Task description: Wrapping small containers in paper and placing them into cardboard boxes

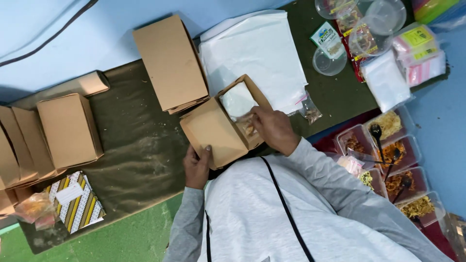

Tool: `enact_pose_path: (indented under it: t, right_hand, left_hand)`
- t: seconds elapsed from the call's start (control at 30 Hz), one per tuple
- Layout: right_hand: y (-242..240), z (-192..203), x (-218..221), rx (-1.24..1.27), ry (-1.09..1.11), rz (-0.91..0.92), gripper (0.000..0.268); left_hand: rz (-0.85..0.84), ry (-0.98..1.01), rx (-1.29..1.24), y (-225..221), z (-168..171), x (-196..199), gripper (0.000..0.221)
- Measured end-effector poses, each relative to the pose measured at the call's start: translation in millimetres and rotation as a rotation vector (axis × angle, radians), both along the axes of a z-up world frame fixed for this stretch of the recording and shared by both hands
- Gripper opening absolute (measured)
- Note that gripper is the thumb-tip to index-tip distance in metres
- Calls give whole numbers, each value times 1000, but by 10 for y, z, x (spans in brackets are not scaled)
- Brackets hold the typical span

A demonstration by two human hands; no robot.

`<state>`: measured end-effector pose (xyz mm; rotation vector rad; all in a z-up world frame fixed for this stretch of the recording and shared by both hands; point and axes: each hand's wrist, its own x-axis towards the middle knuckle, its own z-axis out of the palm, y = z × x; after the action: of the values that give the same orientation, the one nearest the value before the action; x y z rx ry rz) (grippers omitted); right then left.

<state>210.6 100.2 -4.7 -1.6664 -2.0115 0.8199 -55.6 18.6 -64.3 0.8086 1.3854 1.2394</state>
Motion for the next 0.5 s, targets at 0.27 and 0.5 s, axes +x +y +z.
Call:
enact_pose_path:
  t: [0.27, 0.5]
  right_hand:
    - [3, -14, -81, -47, 11, 136, 38]
    - [-79, -380, -65, 46, 36, 161, 44]
  left_hand:
    - [-16, 6, 15, -3, -99, -5, 35]
    - [-15, -21, 12, 3, -22, -6, 37]
